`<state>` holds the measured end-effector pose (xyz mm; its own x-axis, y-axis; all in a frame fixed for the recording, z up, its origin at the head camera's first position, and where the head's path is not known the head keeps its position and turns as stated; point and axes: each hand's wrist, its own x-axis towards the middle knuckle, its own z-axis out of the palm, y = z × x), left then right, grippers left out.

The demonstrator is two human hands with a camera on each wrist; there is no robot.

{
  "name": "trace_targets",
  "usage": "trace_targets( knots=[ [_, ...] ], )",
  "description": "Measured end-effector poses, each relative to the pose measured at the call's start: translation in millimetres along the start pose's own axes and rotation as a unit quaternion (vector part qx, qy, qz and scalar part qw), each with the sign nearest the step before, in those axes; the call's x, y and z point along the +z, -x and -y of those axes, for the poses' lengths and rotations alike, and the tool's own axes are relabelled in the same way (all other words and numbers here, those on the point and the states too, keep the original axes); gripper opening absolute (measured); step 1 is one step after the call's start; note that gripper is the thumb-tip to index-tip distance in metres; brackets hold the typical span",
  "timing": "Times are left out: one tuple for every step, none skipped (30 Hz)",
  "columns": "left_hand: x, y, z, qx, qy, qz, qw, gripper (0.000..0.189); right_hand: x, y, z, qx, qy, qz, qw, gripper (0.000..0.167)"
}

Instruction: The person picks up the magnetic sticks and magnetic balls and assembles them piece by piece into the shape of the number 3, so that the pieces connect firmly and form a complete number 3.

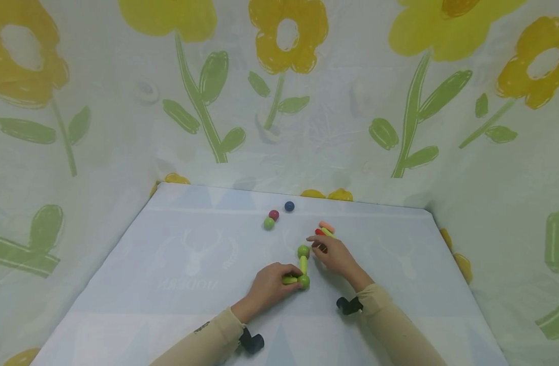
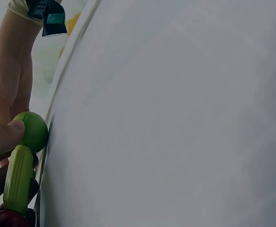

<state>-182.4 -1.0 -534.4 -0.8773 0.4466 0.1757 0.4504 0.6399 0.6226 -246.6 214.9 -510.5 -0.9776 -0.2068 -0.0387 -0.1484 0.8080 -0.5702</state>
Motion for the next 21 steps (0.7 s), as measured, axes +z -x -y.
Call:
trace_targets(
  knots=[
    [-0.1, 0.1, -0.2, 0.000, 0.000, 0.000, 1.0000, 0.023, -1, -0.1, -1, 0.000, 0.000, -0.009, 1.0000, 0.031],
    [-0.3, 0.2, -0.4, 0.000, 0.000, 0.000, 1.0000, 0.023, -3, -0.1, -2, -0.001, -0.002, -0.019, 0.9998, 0.031],
    [-0.4, 0.3, -0.6, 0.000, -0.001, 0.000, 1.0000, 0.023, -4, -0.5, -2, -0.001, -0.001, -0.031, 0.9995, 0.031],
    [-0.5, 0.5, -0.8, 0.000, -0.001, 0.000, 1.0000, 0.023, -5, -1.0, -4, -0.001, 0.001, -0.042, 0.9991, 0.031],
    [-0.5, 0.6, -1.0, 0.000, -0.001, -0.001, 1.0000, 0.023, -6, -1.6, -5, 0.001, 0.004, -0.053, 0.9986, 0.031],
    [-0.2, 0.5, -0.9, 0.001, -0.001, -0.002, 1.0000, 0.023, -7, -2.5, -6, 0.009, 0.008, -0.063, 0.9980, 0.031],
    [-0.2, 0.5, -0.9, 0.002, -0.001, -0.003, 1.0000, 0.023, -8, -3.2, -7, 0.017, 0.010, -0.073, 0.9971, 0.031],
    [-0.1, 0.4, -1.0, 0.003, 0.000, -0.005, 1.0000, 0.023, -8, -4.2, -8, 0.026, 0.013, -0.084, 0.9960, 0.031],
    [0.1, 0.4, -1.0, 0.003, 0.001, -0.005, 1.0000, 0.023, -8, -5.2, -10, 0.036, 0.017, -0.092, 0.9949, 0.030],
    [0.4, 0.3, -1.0, 0.003, 0.002, -0.005, 1.0000, 0.023, -8, -6.1, -12, 0.044, 0.019, -0.099, 0.9939, 0.030],
    [0.4, 0.2, -1.1, 0.002, 0.004, -0.004, 1.0000, 0.023, -8, -7.3, -13, 0.054, 0.018, -0.104, 0.9930, 0.030],
    [0.7, 0.1, -0.9, 0.002, 0.005, -0.003, 1.0000, 0.023, -8, -8.4, -15, 0.063, 0.020, -0.106, 0.9922, 0.030],
    [0.6, 0.1, -1.0, 0.000, 0.007, -0.002, 1.0000, 0.023, -8, -9.5, -17, 0.068, 0.018, -0.108, 0.9917, 0.030],
    [0.5, 0.1, -1.3, -0.001, 0.008, 0.000, 1.0000, 0.023, -7, -10.5, -19, 0.072, 0.019, -0.107, 0.9914, 0.030],
    [0.3, 0.2, -1.6, -0.003, 0.008, 0.001, 1.0000, 0.023, -7, -11.6, -20, 0.074, 0.019, -0.106, 0.9914, 0.031],
    [0.0, 0.3, -1.8, -0.004, 0.008, 0.002, 1.0000, 0.023, -6, -12.6, -22, 0.075, 0.022, -0.104, 0.9915, 0.031],
    [-0.2, 0.4, -1.9, -0.005, 0.008, 0.003, 0.9999, 0.023, -5, -13.4, -23, 0.075, 0.023, -0.103, 0.9915, 0.032],
    [-0.5, 0.5, -2.0, -0.006, 0.008, 0.003, 0.9999, 0.023, -5, -14.1, -24, 0.075, 0.024, -0.103, 0.9916, 0.032],
    [-0.8, 0.8, -2.4, -0.007, 0.008, 0.003, 0.9999, 0.023, -4, -14.9, -24, 0.074, 0.026, -0.103, 0.9916, 0.032],
    [-1.0, 1.0, -2.5, -0.007, 0.009, 0.002, 0.9999, 0.023, -3, -15.7, -24, 0.073, 0.029, -0.102, 0.9916, 0.032],
    [-1.1, 1.0, -2.4, -0.007, 0.009, 0.002, 0.9999, 0.023, -3, -16.3, -24, 0.072, 0.032, -0.104, 0.9915, 0.032]
  ],
)
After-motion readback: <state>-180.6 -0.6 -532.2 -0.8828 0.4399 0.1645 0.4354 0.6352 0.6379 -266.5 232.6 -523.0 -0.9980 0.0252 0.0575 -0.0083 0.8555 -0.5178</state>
